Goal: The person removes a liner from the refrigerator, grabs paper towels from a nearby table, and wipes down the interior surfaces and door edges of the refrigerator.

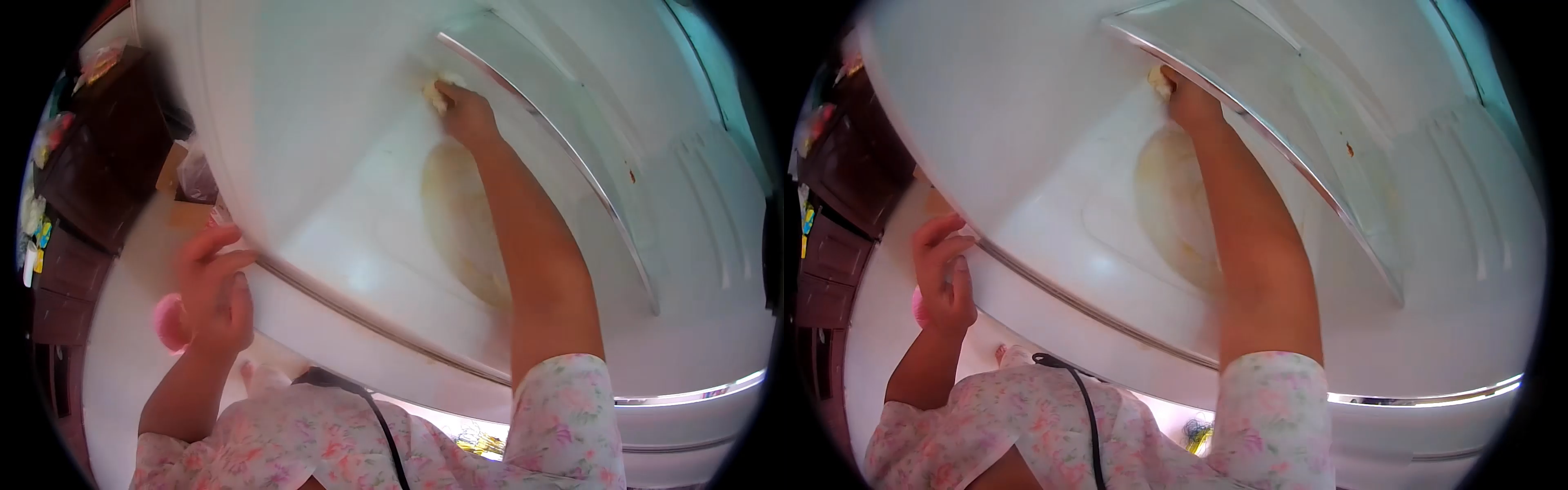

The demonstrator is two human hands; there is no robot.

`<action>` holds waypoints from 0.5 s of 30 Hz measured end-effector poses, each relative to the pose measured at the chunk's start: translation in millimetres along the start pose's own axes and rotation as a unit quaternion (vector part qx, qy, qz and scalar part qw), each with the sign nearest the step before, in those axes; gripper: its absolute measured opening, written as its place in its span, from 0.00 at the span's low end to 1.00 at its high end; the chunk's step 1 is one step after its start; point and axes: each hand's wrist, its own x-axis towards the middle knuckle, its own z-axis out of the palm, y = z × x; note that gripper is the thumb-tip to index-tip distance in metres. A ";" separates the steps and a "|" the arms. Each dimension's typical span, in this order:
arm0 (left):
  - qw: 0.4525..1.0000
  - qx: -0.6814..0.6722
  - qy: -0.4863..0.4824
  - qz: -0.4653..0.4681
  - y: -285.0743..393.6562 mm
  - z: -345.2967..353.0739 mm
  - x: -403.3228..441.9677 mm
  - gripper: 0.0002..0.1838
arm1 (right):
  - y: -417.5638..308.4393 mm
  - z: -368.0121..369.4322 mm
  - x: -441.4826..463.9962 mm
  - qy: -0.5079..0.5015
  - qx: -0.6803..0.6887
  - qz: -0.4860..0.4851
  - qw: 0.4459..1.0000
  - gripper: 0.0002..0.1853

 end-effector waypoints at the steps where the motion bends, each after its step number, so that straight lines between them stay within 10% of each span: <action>1: 1.000 -0.014 0.003 -0.004 -0.1 1.5 -0.5 0.11 | -8.6 4.7 -7.6 0.008 0.000 0.043 0.999 0.17; 10: 1.000 -0.021 0.008 0.003 1.6 0.4 1.3 0.15 | -86.6 -45.3 -98.1 -0.104 0.161 -0.156 0.969 0.21; 12: 1.000 -0.007 0.010 0.004 0.9 1.9 2.5 0.16 | -40.9 -24.1 -76.1 0.020 0.130 -0.066 0.989 0.19; 13: 1.000 0.003 0.007 0.004 -0.8 0.2 2.1 0.17 | -38.1 -27.5 -52.0 -0.033 0.345 0.234 0.908 0.16; 15: 1.000 0.012 0.005 0.000 -1.2 -1.6 2.6 0.17 | 26.0 -4.7 -20.3 0.019 0.060 0.095 0.993 0.13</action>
